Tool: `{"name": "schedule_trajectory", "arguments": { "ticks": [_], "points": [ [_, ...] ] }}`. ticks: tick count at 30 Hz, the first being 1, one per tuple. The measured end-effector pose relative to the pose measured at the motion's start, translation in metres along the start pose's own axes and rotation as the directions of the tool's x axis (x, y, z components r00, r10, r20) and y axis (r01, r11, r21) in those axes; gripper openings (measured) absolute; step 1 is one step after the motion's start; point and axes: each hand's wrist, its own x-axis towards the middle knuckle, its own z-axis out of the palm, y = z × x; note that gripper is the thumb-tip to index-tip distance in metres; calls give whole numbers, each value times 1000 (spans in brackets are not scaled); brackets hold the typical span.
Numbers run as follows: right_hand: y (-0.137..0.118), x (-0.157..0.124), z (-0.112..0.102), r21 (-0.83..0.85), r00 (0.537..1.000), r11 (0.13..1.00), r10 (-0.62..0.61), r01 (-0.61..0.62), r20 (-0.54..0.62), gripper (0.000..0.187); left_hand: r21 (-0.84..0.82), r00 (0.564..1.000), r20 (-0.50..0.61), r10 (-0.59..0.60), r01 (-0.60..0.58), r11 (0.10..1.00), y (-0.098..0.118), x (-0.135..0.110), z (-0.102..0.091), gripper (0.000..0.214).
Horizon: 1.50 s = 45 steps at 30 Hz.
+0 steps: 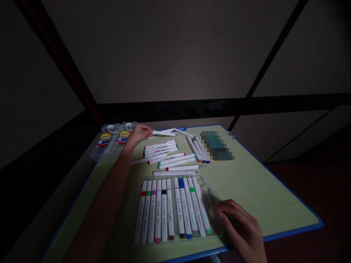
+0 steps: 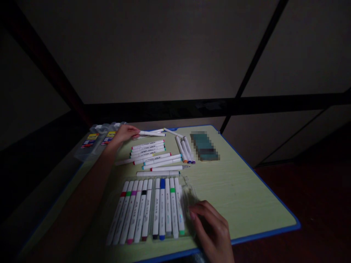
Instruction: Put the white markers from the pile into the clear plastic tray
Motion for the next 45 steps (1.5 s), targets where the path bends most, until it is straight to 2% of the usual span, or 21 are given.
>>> {"name": "schedule_trajectory", "arguments": {
  "ticks": [5,11,16,21,29,32,36,38,40,45],
  "points": [
    [-2,2,0,6,1000,1000,-3,3,-3,10,-215,995,16,-98,99,972,14,-9,-2,15],
    [0,1,0,0,1000,1000,-6,6,13,11,-368,990,90,-107,133,920,26,-14,-5,9],
    [2,0,0,3,1000,1000,-3,3,7,11,-388,983,180,-40,108,915,41,-24,-10,15],
    [2,0,0,12,1000,1000,7,-7,2,12,-370,948,318,28,97,924,56,-34,-13,20],
    [0,-1,0,10,1000,1000,22,-22,-3,15,-269,893,437,108,15,963,85,-54,0,19],
    [-1,0,0,14,999,999,39,-39,-22,13,-274,853,491,180,-45,961,92,-60,5,16],
    [1,-2,2,28,997,997,68,-67,-48,10,-335,762,569,308,-127,934,97,-63,12,15],
    [3,-4,3,39,994,996,86,-83,-70,9,-342,733,586,346,-163,925,98,-65,17,15],
    [6,-7,4,62,990,994,98,-92,-100,12,-342,699,610,374,-194,920,98,-67,23,16],
    [10,-14,6,189,968,978,131,-90,-213,25,-417,576,678,457,-211,884,95,-70,38,17]
  ]
}}
